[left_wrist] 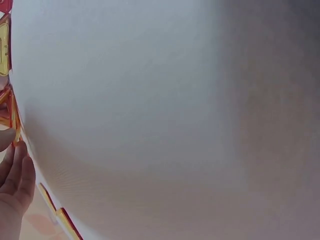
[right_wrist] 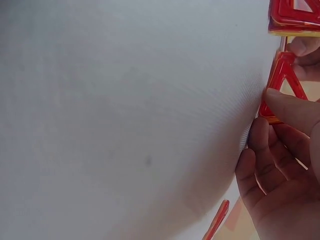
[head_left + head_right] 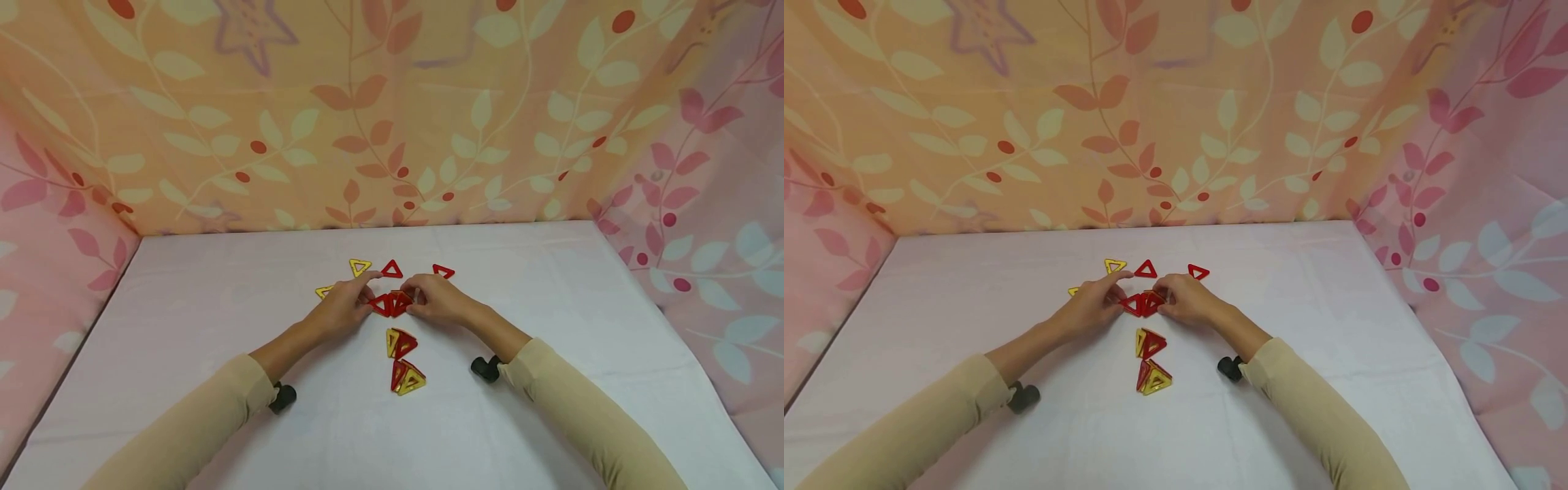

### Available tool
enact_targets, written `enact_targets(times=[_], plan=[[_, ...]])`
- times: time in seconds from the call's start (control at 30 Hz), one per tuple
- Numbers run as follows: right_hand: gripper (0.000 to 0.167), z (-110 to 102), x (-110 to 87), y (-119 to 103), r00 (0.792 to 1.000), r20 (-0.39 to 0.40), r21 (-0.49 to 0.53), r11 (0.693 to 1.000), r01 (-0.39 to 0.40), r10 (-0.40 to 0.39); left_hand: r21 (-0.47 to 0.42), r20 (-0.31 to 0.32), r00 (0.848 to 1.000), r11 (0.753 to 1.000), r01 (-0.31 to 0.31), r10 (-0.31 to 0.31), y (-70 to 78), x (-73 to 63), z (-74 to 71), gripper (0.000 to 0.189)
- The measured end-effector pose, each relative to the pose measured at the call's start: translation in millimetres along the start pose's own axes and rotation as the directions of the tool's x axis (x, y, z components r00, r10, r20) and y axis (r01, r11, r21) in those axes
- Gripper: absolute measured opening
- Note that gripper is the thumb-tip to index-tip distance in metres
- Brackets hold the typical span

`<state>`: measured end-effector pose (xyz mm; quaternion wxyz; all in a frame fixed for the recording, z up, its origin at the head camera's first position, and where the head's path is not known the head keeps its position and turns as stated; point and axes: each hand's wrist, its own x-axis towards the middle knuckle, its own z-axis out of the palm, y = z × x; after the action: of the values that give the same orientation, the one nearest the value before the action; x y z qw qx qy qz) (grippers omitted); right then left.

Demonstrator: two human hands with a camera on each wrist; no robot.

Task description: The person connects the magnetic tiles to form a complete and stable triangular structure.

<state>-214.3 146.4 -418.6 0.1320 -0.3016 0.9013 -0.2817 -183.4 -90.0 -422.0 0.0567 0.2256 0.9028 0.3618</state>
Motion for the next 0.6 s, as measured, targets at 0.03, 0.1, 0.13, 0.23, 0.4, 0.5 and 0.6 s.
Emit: enact_targets(times=[0.03, 0.1, 0.13, 0.23, 0.4, 0.5, 0.6], plan=[[0.035, 0.0, 0.0, 0.0, 1.0, 0.0, -0.001, 1.0, 0.0, 0.0, -0.001, -0.005, 1.0, 1.0, -0.006, 0.006, 0.3, 0.3, -0.2, 0.061], [0.035, -0.1, 0.0, 0.0, 1.0, 0.001, -0.002, 1.0, 0.002, -0.002, -0.004, -0.016, 1.0, 1.0, -0.022, 0.022, 1.1, 1.0, -0.5, 0.06], [0.035, -0.1, 0.0, 0.1, 1.0, 0.002, -0.003, 1.0, 0.002, -0.002, -0.007, -0.022, 0.999, 0.999, -0.032, 0.031, 1.5, 1.5, -0.6, 0.06], [0.034, -0.3, 0.1, 0.5, 1.0, 0.003, -0.005, 1.0, 0.003, -0.003, -0.016, -0.037, 0.998, 0.998, -0.058, 0.058, 2.6, 3.0, -0.8, 0.059], [0.035, 0.1, 0.8, 1.1, 1.0, 0.001, -0.008, 1.0, 0.008, -0.008, -0.02, -0.053, 0.996, 0.997, -0.079, 0.078, 4.5, 4.3, -0.9, 0.058], [0.035, 0.2, 1.1, 1.1, 1.0, 0.003, -0.007, 1.0, 0.011, -0.011, -0.028, -0.055, 0.996, 0.997, -0.079, 0.077, 5.2, 5.0, -0.1, 0.058], [0.035, 0.0, 1.0, 1.1, 1.0, 0.005, -0.004, 1.0, 0.014, -0.014, -0.044, -0.054, 0.996, 0.996, -0.078, 0.075, 5.6, 5.8, 1.6, 0.058]])
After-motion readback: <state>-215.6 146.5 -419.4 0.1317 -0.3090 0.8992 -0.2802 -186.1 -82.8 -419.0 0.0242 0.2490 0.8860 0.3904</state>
